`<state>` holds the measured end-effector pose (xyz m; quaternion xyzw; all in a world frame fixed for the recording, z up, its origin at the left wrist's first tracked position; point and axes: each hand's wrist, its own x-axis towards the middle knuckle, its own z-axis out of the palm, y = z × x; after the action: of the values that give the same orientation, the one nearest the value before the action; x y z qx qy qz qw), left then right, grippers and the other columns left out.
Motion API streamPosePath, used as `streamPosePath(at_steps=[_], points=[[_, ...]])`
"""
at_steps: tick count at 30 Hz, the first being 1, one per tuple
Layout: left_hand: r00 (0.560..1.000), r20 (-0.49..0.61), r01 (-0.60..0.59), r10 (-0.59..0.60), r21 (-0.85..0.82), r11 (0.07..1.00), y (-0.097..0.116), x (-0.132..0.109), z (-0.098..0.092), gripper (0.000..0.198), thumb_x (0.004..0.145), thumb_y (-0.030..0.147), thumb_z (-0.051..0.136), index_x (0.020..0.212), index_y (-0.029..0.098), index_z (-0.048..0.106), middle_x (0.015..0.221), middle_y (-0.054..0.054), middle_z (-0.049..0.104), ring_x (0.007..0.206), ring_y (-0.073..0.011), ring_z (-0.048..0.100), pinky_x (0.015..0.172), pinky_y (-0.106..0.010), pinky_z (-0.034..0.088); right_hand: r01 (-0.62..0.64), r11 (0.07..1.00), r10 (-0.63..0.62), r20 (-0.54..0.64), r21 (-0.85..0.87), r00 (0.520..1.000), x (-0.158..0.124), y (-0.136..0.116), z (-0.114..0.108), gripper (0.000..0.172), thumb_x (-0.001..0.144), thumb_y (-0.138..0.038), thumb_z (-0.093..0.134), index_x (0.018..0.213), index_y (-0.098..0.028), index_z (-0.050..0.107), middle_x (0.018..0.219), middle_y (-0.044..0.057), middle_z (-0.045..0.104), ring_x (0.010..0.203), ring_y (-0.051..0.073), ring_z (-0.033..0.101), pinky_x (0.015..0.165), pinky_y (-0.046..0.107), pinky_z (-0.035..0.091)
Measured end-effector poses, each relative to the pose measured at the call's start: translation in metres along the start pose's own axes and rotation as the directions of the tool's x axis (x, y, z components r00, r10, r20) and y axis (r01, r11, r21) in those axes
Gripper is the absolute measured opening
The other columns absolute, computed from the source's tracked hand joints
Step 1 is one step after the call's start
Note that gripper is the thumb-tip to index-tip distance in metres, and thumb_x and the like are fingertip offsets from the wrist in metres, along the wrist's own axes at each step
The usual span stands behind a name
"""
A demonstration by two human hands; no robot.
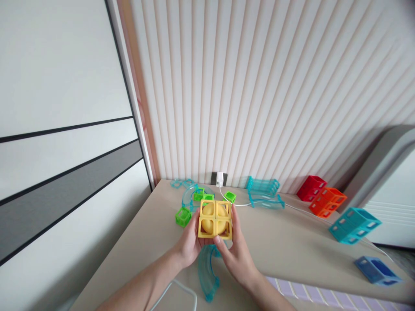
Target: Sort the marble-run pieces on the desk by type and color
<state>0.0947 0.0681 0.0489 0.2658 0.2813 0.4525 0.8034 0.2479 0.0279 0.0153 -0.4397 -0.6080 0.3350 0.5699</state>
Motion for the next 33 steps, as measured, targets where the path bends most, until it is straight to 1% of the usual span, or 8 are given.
streamPosePath(at_steps=[3, 7, 11, 17, 19, 21, 24, 33], points=[[0.997, 0.058, -0.061, 0.059, 0.033, 0.998, -0.002, -0.002, -0.005, 0.063, 0.094, 0.062, 0.056, 0.138, 0.017, 0.058, 0.115, -0.015, 0.076, 0.103, -0.0334, 0.074, 0.079, -0.042, 0.062, 0.018, 0.999, -0.017, 0.014, -0.032, 1.0, 0.002, 0.002, -0.001, 0.089, 0.094, -0.04, 0.069, 0.163, -0.032, 0.013, 0.17, 0.009, 0.022, 0.154, 0.031, 0.027, 0.124, 0.053, 0.025], [0.972, 0.121, -0.223, 0.204, 0.175, 0.959, -0.002, -0.005, -0.007, 0.061, 0.09, 0.049, 0.07, 0.143, 0.027, 0.05, 0.126, -0.01, 0.071, 0.109, -0.0299, 0.072, 0.086, -0.039, 0.06, 0.08, 0.994, -0.079, 0.013, -0.069, 0.997, 0.005, 0.007, -0.001, 0.088, 0.092, -0.048, 0.071, 0.162, -0.031, 0.022, 0.164, 0.012, 0.036, 0.15, 0.034, 0.034, 0.121, 0.054, 0.03], [0.967, 0.107, -0.25, 0.232, 0.221, 0.943, -0.003, -0.004, -0.006, 0.054, 0.092, 0.046, 0.069, 0.14, 0.026, 0.052, 0.124, -0.008, 0.071, 0.108, -0.0272, 0.071, 0.087, -0.037, 0.058, 0.115, 0.987, -0.115, 0.005, -0.111, 0.993, 0.006, 0.012, -0.002, 0.086, 0.087, -0.057, 0.073, 0.158, -0.029, 0.033, 0.159, 0.014, 0.042, 0.146, 0.037, 0.04, 0.119, 0.053, 0.035], [0.974, 0.125, -0.218, 0.189, 0.288, 0.932, -0.005, -0.003, -0.011, 0.053, 0.093, 0.052, 0.063, 0.136, 0.024, 0.052, 0.114, -0.009, 0.072, 0.088, -0.0257, 0.073, 0.051, -0.025, 0.053, 0.1, 0.99, -0.103, -0.024, -0.098, 0.994, 0.005, 0.011, -0.003, 0.089, 0.083, -0.062, 0.074, 0.156, -0.031, 0.034, 0.158, 0.014, 0.042, 0.146, 0.036, 0.041, 0.119, 0.054, 0.034], [0.973, 0.122, -0.224, 0.197, 0.271, 0.936, -0.006, -0.002, -0.011, 0.05, 0.093, 0.053, 0.064, 0.131, 0.023, 0.055, 0.114, -0.009, 0.072, 0.092, -0.0261, 0.073, 0.057, -0.027, 0.056, 0.1, 0.991, -0.102, -0.012, -0.09, 0.995, 0.005, 0.01, -0.003, 0.089, 0.083, -0.064, 0.073, 0.156, -0.031, 0.034, 0.157, 0.014, 0.043, 0.145, 0.036, 0.041, 0.119, 0.054, 0.034], [0.967, 0.119, -0.248, 0.225, 0.239, 0.939, -0.006, -0.002, -0.012, 0.046, 0.092, 0.051, 0.066, 0.126, 0.022, 0.058, 0.116, -0.008, 0.072, 0.1, -0.0262, 0.071, 0.073, -0.032, 0.058, 0.103, 0.991, -0.103, -0.003, -0.087, 0.995, 0.005, 0.008, -0.003, 0.09, 0.083, -0.064, 0.072, 0.156, -0.03, 0.033, 0.157, 0.014, 0.043, 0.146, 0.037, 0.04, 0.118, 0.054, 0.035], [0.963, 0.113, -0.263, 0.243, 0.214, 0.941, -0.006, -0.002, -0.012, 0.047, 0.091, 0.051, 0.068, 0.127, 0.024, 0.058, 0.119, -0.007, 0.072, 0.108, -0.0268, 0.069, 0.088, -0.036, 0.056, 0.121, 0.988, -0.122, 0.001, -0.091, 0.993, 0.005, 0.006, -0.003, 0.088, 0.085, -0.063, 0.071, 0.156, -0.03, 0.033, 0.157, 0.014, 0.042, 0.146, 0.036, 0.041, 0.118, 0.053, 0.037], [0.967, -0.009, -0.248, 0.256, 0.224, 0.943, -0.006, -0.005, -0.008, 0.054, 0.087, 0.06, 0.069, 0.122, 0.02, 0.062, 0.114, -0.01, 0.075, 0.102, -0.0284, 0.072, 0.082, -0.036, 0.058, 0.197, 0.961, -0.2, 0.004, -0.193, 0.98, 0.005, 0.005, -0.002, 0.085, 0.085, -0.065, 0.069, 0.155, -0.029, 0.039, 0.153, 0.014, 0.049, 0.143, 0.035, 0.046, 0.116, 0.048, 0.042]])
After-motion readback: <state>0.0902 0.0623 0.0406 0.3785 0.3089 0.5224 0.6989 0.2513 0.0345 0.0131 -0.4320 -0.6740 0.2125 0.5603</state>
